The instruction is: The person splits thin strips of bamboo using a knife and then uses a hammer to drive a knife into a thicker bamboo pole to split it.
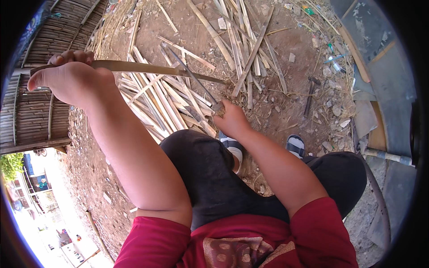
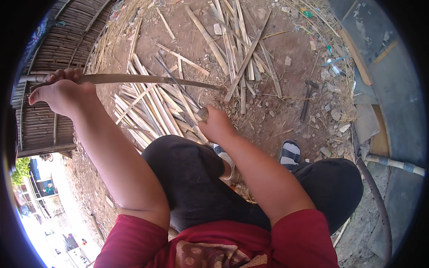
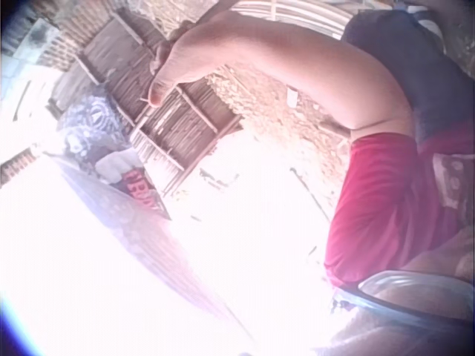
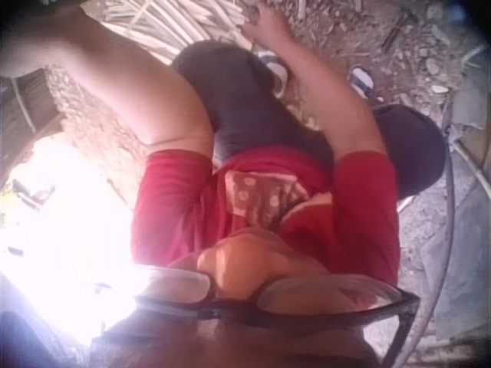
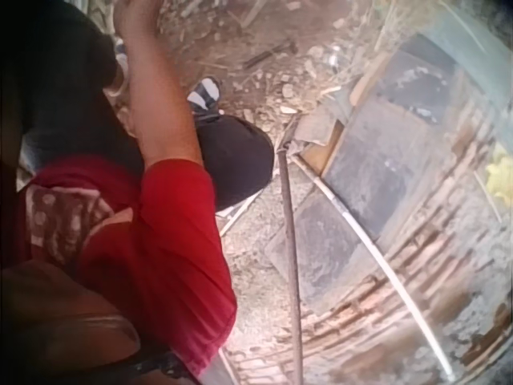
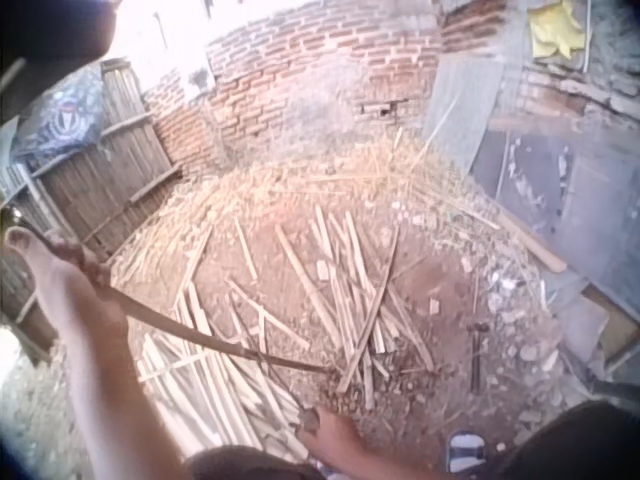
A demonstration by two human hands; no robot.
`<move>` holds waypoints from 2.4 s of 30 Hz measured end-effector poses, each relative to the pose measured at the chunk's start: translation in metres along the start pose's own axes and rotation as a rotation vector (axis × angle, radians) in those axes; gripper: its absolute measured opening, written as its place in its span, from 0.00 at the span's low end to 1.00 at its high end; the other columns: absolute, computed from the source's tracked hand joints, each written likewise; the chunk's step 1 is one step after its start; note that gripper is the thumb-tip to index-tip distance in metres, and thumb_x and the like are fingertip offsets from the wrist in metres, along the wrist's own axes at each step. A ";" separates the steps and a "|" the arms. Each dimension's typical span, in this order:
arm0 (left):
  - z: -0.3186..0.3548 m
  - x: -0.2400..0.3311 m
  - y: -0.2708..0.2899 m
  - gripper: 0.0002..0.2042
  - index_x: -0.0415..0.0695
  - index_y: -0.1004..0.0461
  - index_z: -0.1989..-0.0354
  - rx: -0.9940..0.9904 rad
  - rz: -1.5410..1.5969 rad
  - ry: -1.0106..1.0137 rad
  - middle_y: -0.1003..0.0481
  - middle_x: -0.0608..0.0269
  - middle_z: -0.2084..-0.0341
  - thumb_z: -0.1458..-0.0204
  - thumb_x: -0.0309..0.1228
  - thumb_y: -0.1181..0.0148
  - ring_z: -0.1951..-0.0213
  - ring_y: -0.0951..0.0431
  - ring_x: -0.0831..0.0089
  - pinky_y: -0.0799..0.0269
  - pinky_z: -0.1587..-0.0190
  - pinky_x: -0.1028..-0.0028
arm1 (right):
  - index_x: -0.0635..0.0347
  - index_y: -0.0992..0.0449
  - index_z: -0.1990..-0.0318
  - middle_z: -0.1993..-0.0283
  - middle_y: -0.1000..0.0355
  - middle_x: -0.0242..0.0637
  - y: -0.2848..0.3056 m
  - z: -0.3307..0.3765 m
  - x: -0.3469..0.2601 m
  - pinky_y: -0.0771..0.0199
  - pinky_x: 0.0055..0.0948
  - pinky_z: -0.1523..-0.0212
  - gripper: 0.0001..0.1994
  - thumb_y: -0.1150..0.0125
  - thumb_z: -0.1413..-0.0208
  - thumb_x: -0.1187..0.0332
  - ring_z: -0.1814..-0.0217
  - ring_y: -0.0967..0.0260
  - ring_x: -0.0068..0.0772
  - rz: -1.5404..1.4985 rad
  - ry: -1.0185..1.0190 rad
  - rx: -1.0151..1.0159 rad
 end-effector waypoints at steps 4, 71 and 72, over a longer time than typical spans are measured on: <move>-0.012 -0.004 0.022 0.37 0.48 0.40 0.73 0.113 -0.035 0.066 0.42 0.71 0.84 0.38 0.68 0.86 0.81 0.47 0.77 0.39 0.70 0.76 | 0.67 0.26 0.47 0.57 0.22 0.60 0.006 -0.002 -0.024 0.23 0.48 0.48 0.24 0.36 0.52 0.65 0.51 0.23 0.61 0.066 -0.039 -0.152; 0.002 -0.004 -0.039 0.37 0.49 0.42 0.75 -0.553 0.263 0.045 0.48 0.68 0.83 0.42 0.75 0.76 0.80 0.53 0.72 0.51 0.72 0.70 | 0.65 0.27 0.50 0.57 0.22 0.58 0.033 -0.013 0.034 0.23 0.50 0.49 0.21 0.35 0.50 0.65 0.50 0.23 0.61 0.016 -0.207 0.017; 0.004 -0.003 -0.037 0.37 0.49 0.42 0.75 -0.519 0.240 0.021 0.47 0.68 0.83 0.42 0.74 0.77 0.80 0.52 0.72 0.50 0.71 0.70 | 0.65 0.27 0.50 0.57 0.22 0.58 0.037 -0.013 0.012 0.24 0.50 0.49 0.21 0.35 0.49 0.65 0.50 0.23 0.61 -0.039 -0.163 0.059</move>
Point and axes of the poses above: each hand's wrist, its own z-axis away from the middle knuckle, its own y-axis out of the back of the hand, x = y × z, the point moved 8 cm from there along -z, towards the middle knuckle
